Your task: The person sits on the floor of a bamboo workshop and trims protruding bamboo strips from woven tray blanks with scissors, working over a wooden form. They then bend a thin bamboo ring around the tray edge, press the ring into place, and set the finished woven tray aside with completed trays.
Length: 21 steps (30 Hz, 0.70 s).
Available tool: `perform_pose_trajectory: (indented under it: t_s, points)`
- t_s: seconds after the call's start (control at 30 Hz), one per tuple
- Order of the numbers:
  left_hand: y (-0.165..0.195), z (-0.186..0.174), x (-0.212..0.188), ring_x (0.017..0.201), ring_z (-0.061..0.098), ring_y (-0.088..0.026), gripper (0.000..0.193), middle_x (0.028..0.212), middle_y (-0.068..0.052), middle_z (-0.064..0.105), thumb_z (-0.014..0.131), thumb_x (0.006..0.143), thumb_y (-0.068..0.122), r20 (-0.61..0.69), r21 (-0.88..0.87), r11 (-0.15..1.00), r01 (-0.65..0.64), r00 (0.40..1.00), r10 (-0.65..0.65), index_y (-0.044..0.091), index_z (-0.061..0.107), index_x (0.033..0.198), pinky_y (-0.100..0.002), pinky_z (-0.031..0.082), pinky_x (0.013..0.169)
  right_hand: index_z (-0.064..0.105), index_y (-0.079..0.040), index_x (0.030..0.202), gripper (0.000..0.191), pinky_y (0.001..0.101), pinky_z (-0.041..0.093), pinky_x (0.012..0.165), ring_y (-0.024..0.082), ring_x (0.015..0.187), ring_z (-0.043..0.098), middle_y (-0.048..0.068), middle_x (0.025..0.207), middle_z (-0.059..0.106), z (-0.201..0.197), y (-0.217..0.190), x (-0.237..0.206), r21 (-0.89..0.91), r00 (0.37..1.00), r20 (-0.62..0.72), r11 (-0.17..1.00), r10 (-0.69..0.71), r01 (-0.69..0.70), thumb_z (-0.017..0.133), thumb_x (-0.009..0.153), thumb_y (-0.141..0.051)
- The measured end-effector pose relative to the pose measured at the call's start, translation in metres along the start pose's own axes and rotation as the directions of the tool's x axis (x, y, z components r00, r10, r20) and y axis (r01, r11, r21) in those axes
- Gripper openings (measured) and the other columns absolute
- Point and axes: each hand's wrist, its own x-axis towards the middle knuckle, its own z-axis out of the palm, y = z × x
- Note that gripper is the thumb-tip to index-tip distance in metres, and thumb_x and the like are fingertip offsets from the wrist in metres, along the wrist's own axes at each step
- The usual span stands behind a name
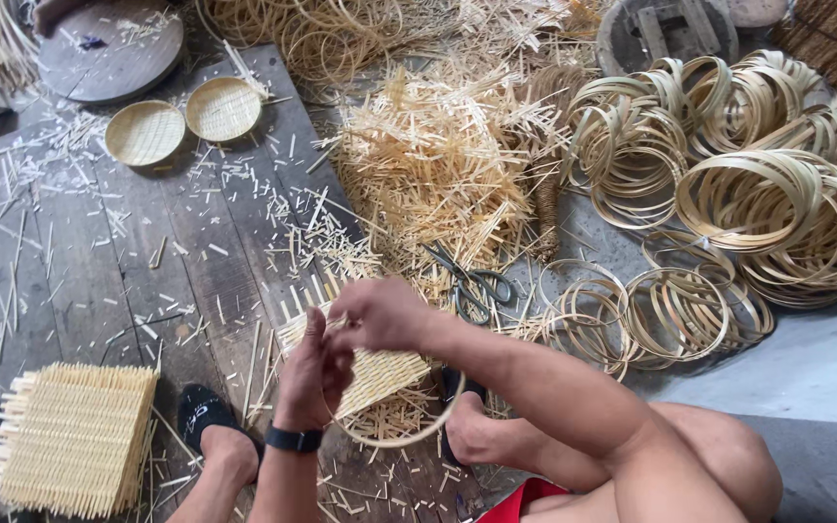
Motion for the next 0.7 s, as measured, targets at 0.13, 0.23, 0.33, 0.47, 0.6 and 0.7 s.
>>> perform_pose_trajectory:
  t_s: [0.13, 0.23, 0.33, 0.47, 0.6, 0.7]
  points:
    - [0.025, -0.028, 0.001, 0.054, 0.036, -0.005, 0.039, 0.067, 0.007, 0.045, 0.055, 0.109, 0.046, -0.033, -0.274, 0.787, -0.553, 0.823, 0.567, 0.01, 0.063, 0.094, -0.023, 0.031, 0.048, 0.073, -0.01, 0.11, 0.025, 0.0281, 0.062, 0.059, 0.016, 0.069, 0.071, 0.004, 0.086, 0.072, -0.019, 0.034, 0.002, 0.795, 0.817, 0.079, 0.459, 0.571, -0.398, 0.055, 0.099, -0.024]
    - [0.039, -0.037, 0.002, 0.06, 0.043, -0.01, 0.035, 0.067, 0.002, 0.049, 0.058, 0.104, 0.038, 0.011, -0.47, 0.782, -0.408, 0.884, 0.468, 0.01, 0.058, 0.082, -0.026, 0.037, 0.053, 0.073, -0.001, 0.1, 0.038, 0.0297, 0.056, 0.053, 0.015, 0.059, 0.063, 0.005, 0.073, 0.066, -0.011, 0.05, -0.013, 0.966, 0.834, 0.239, -0.036, 0.498, -0.256, 0.055, 0.102, -0.034]
    - [0.056, -0.046, 0.001, 0.055, 0.041, -0.011, 0.026, 0.063, 0.001, 0.049, 0.058, 0.097, 0.027, 0.099, -0.125, 0.961, -0.245, 0.961, 0.258, 0.01, 0.06, 0.079, -0.026, 0.033, 0.046, 0.073, 0.002, 0.095, 0.036, 0.0248, 0.042, 0.043, 0.009, 0.048, 0.05, 0.0, 0.06, 0.057, 0.002, 0.062, -0.021, 0.97, 0.867, 0.23, -0.03, 0.441, -0.242, 0.059, 0.107, -0.03]
    - [0.059, -0.048, 0.01, 0.044, 0.032, -0.008, 0.042, 0.05, 0.005, 0.037, 0.06, 0.102, 0.032, 0.015, -0.136, 0.987, -0.086, 0.996, 0.088, 0.013, 0.054, 0.066, -0.024, 0.025, 0.037, 0.071, 0.001, 0.084, 0.039, 0.0225, 0.032, 0.038, 0.006, 0.042, 0.04, -0.005, 0.05, 0.046, 0.008, 0.074, -0.02, 0.943, 0.883, 0.309, 0.005, 0.353, -0.332, 0.062, 0.107, -0.03]
    - [0.048, -0.047, 0.013, 0.041, 0.03, -0.008, 0.043, 0.048, 0.005, 0.035, 0.061, 0.101, 0.032, -0.023, -0.216, 0.964, -0.153, 0.988, 0.152, 0.014, 0.051, 0.063, -0.024, 0.024, 0.036, 0.069, -0.001, 0.084, 0.037, 0.0249, 0.029, 0.036, 0.009, 0.038, 0.036, -0.002, 0.049, 0.043, 0.012, 0.076, -0.015, 0.907, 0.844, 0.34, 0.091, 0.414, -0.41, 0.064, 0.1, -0.033]
    - [0.047, -0.049, 0.018, 0.044, 0.033, -0.009, 0.042, 0.05, 0.004, 0.037, 0.059, 0.101, 0.032, -0.066, -0.253, 0.951, -0.178, 0.984, 0.166, 0.014, 0.05, 0.064, -0.025, 0.026, 0.039, 0.069, 0.001, 0.084, 0.043, 0.028, 0.036, 0.043, 0.012, 0.047, 0.043, 0.0, 0.055, 0.049, 0.021, 0.078, -0.015, 0.95, 0.746, 0.282, -0.065, 0.603, -0.306, 0.061, 0.101, -0.038]
